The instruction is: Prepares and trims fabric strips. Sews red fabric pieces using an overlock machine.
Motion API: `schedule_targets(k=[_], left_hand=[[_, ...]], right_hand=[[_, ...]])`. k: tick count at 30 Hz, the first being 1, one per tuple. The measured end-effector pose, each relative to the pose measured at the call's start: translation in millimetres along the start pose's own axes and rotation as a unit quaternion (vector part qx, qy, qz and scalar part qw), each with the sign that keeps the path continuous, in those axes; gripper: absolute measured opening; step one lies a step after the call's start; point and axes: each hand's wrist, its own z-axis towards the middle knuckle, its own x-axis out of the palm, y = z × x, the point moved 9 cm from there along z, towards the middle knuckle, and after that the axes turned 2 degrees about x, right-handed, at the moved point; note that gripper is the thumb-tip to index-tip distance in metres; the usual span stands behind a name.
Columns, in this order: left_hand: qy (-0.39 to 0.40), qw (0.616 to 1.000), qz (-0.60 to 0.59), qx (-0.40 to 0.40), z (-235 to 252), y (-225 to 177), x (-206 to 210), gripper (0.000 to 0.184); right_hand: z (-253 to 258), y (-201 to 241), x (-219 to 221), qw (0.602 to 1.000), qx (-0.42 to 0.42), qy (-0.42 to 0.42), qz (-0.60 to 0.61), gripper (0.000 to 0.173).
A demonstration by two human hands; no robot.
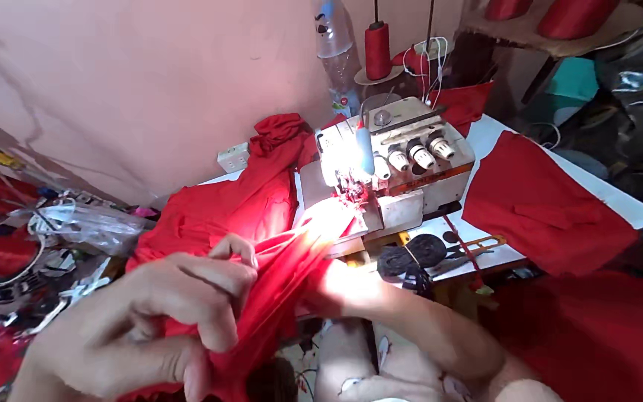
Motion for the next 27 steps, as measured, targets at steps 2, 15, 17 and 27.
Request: schedule_targets(k=[2, 15, 17, 27], left_hand=[[-0.002, 1.000, 0.017, -0.006, -5, 3, -6, 0.026], [-0.071, 0.969, 0.196, -0.136, -68, 27, -59, 0.026], [-0.075, 0.955, 0.239, -0.159, -72, 27, -64, 0.027], [-0.112, 0.910, 0.349, -0.196, -65, 30, -67, 0.022]], right_hand=[[18, 2, -14, 0.994, -0.017, -0.101, 0.044, 0.031], [-46, -49, -81, 0.896, 0.022, -0.443, 0.004, 0.039], [-41, -43, -84, 0.927, 0.020, -0.370, 0.052, 0.039], [-45, 39, -97, 0.815, -0.307, -0.457, 0.183, 0.021]])
